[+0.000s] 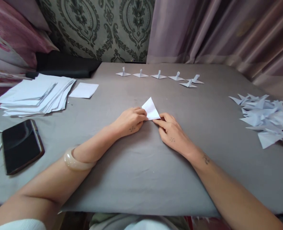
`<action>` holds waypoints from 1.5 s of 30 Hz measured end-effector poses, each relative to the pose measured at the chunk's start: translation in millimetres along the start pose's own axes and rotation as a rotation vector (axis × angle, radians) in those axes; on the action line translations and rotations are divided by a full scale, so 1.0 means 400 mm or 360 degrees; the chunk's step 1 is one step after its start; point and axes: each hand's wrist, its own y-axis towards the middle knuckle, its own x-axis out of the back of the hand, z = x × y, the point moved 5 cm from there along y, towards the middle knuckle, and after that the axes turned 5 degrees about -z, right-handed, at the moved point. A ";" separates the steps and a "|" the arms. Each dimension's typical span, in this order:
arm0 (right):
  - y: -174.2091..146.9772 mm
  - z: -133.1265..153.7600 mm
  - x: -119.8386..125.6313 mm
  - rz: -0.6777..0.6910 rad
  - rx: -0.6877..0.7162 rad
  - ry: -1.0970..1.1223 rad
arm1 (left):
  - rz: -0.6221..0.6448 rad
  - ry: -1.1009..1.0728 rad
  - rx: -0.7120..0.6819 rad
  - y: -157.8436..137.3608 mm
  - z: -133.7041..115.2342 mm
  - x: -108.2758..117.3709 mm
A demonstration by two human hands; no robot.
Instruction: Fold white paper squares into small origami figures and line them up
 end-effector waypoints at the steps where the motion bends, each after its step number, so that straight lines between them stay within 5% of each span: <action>1: -0.001 -0.005 0.004 -0.0022 -0.0015 0.0014 | 0.0029 0.0031 -0.0029 -0.001 -0.002 -0.001; 22: -0.009 -0.063 0.063 -0.0020 -0.0463 0.0189 | 0.0263 0.0131 -0.0207 -0.003 -0.009 -0.005; 35: -0.004 -0.075 0.056 -0.0102 -0.0556 0.0270 | 0.0356 0.0144 -0.0105 0.007 -0.008 -0.025; 45: 0.026 -0.059 0.015 -0.0318 -0.0608 0.0155 | -0.0020 0.0357 -0.0146 -0.004 -0.020 -0.008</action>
